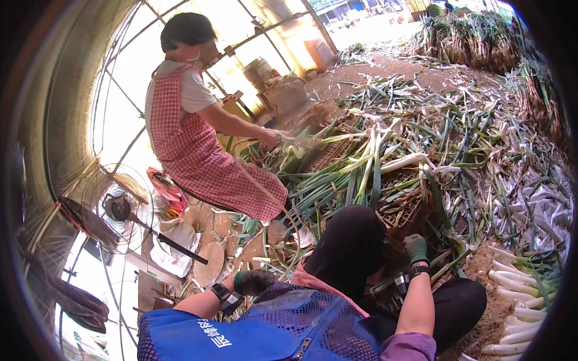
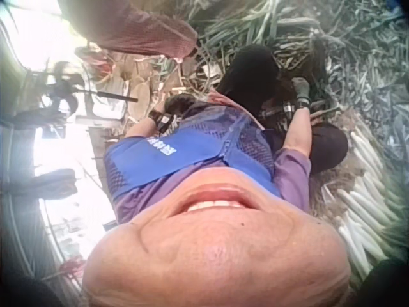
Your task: The person picks up leeks from a pile, peels away the outer layers by hand, and places the cleaned leeks onto a separate stack.
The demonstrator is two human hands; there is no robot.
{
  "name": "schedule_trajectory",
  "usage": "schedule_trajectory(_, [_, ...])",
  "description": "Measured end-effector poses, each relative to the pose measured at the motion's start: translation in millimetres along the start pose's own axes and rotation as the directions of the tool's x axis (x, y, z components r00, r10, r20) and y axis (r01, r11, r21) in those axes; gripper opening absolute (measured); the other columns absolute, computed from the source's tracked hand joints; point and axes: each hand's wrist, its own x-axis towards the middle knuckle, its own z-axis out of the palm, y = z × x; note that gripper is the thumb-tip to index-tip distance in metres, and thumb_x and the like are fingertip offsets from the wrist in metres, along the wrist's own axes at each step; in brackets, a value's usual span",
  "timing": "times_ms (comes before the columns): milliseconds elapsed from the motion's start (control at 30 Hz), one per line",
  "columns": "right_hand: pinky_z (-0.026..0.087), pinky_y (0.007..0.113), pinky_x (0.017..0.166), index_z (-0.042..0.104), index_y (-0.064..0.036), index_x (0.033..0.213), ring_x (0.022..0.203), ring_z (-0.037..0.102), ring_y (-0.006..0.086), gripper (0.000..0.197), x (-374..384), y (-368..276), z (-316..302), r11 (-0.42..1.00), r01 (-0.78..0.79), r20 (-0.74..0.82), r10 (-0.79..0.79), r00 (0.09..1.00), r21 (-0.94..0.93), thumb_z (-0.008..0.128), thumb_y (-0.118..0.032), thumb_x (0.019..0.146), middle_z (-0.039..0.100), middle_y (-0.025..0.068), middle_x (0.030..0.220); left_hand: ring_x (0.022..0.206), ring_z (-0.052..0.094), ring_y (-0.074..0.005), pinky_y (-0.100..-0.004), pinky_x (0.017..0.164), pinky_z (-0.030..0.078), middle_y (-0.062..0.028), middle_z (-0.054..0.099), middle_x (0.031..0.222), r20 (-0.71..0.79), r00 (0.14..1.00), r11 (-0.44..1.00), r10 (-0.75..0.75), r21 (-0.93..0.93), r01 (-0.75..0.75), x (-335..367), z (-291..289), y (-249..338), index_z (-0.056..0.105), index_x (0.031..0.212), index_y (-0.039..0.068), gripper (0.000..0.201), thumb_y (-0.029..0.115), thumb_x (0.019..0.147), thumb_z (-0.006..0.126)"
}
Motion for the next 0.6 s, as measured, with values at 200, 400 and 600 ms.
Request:
schedule_trajectory(200, [0.044, 0.036, 0.043, 0.057, -0.0061, 0.077, 0.046, 0.055, 0.0198, 0.010, -35.0, -71.6, 21.1, 0.946, -0.215, -0.013, 0.225, 0.974, 0.242, 0.062, -0.012, 0.084, 0.056, 0.0072, 0.057, 0.107, 0.059, -0.0195, -0.0354, 0.101, 0.040, -0.0073, 0.065, 0.112, 0.035, 0.999, 0.996, 0.008, -0.088, -0.005, -15.8, 15.5, -6.8, 0.061, 0.112, 0.004, 0.026, 0.021, 0.094, 0.051])
schedule_trajectory(400, [0.043, 0.034, 0.042, 0.058, -0.0060, 0.078, 0.044, 0.054, 0.0214, 0.007, -33.3, -35.4, 4.7, 0.940, -0.224, -0.062, 0.247, 0.967, 0.255, 0.062, -0.010, 0.082, 0.056, 0.0071, 0.057, 0.101, 0.059, -0.0202, -0.0347, 0.094, 0.044, -0.0078, 0.064, 0.105, 0.069, 0.988, 0.769, 0.140, 0.620, -0.153, -6.7, 0.6, 5.9, 0.059, 0.110, 0.003, 0.021, 0.012, 0.091, 0.057])
schedule_trajectory(600, [0.047, 0.041, 0.044, 0.056, -0.0090, 0.090, 0.046, 0.056, 0.0276, 0.010, 8.2, 49.7, -41.1, 0.963, -0.130, -0.063, 0.149, 0.987, 0.236, 0.061, -0.009, 0.082, 0.059, 0.0108, 0.063, 0.105, 0.058, -0.0246, -0.0366, 0.095, 0.044, -0.0105, 0.062, 0.113, 0.417, 0.871, 0.217, 0.259, 0.854, -0.473, 6.9, 2.5, 15.1, 0.061, 0.117, 0.004, 0.032, 0.000, 0.086, 0.060])
